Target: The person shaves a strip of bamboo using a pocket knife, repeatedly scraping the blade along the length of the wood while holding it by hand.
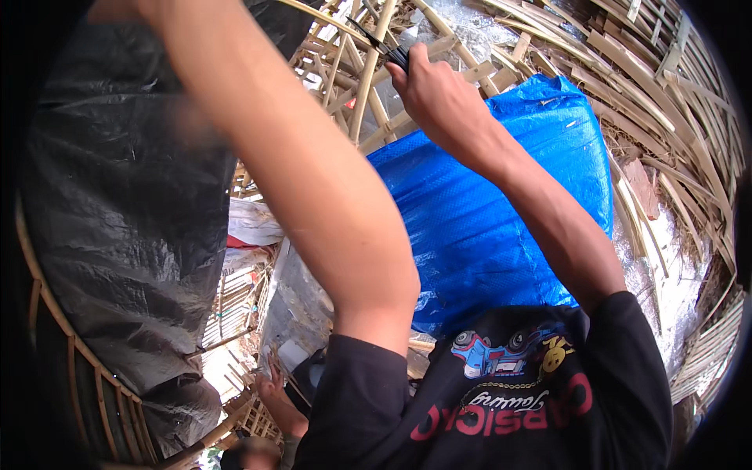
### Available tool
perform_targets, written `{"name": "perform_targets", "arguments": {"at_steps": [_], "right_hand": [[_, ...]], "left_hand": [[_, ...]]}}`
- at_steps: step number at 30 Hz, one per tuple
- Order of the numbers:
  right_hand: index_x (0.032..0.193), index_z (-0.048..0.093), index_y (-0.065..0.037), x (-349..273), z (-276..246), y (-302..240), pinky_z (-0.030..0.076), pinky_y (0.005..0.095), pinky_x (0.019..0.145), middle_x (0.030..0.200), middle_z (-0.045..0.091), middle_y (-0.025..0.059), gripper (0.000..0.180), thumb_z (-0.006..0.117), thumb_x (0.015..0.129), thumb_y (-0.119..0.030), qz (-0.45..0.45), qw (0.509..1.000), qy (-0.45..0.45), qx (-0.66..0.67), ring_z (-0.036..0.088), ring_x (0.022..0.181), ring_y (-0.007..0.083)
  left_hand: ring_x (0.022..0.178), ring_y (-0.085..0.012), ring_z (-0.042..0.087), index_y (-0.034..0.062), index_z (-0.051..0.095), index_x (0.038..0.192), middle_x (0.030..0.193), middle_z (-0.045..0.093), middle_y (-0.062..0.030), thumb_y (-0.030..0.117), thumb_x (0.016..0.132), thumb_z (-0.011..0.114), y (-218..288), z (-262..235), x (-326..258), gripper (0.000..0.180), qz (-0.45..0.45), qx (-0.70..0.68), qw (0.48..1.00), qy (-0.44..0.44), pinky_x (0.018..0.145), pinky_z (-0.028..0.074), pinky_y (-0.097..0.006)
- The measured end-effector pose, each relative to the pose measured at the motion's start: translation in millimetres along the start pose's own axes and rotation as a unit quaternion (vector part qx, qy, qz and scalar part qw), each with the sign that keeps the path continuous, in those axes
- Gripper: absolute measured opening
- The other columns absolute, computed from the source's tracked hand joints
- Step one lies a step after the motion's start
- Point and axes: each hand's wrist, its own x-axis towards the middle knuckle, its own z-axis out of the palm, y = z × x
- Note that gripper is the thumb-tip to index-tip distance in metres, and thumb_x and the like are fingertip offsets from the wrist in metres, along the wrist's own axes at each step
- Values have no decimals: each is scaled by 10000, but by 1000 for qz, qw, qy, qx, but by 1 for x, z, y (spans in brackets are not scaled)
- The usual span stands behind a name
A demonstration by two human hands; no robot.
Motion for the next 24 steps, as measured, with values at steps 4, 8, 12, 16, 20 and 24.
{"name": "perform_targets", "arguments": {"at_steps": [4,8,12,16,20,24], "right_hand": [[1024,511,70,1,-6,-33,558,559,695,804,690,293,415,462,1066,-340,-23,999,-11,23,687,772,485],[1006,523,67,-3,-13,-25,566,545,684,793,693,275,391,473,1061,-317,-31,999,8,4,695,773,472],[984,524,64,-2,-11,-21,570,531,666,781,692,264,365,485,1056,-292,-45,998,-34,-6,696,765,466],[982,512,43,4,-26,-41,559,557,675,778,693,264,364,485,1055,-313,-33,998,40,41,694,760,468],[990,504,50,-7,0,-15,554,566,684,794,687,285,401,467,1062,-342,-29,999,-41,3,676,775,499],[999,510,53,-1,-25,-38,557,554,693,796,688,284,400,483,1057,-343,-45,999,-7,10,686,777,481]], "left_hand": [[563,-207,582,-59,587,864,734,602,-155,40,882,568,-14,-9,30,102,-34,-4,998,46,515,460,-324],[541,-188,564,-68,548,907,735,571,-154,8,886,589,-20,1,24,89,-74,-32,995,51,474,451,-293],[583,-247,630,-176,481,1004,817,612,-266,-103,840,582,-18,-9,33,206,-53,-20,998,22,522,541,-307],[563,-206,607,-98,478,920,765,601,-213,-101,852,578,-21,-17,29,120,-78,-22,995,62,505,541,-295],[518,-183,562,-86,471,944,745,585,-196,-115,850,567,-19,-11,24,137,-52,-14,998,34,484,503,-307],[510,-170,532,-101,471,932,728,568,-179,-126,854,553,-11,-23,18,116,-62,-49,997,24,470,462,-297]]}}
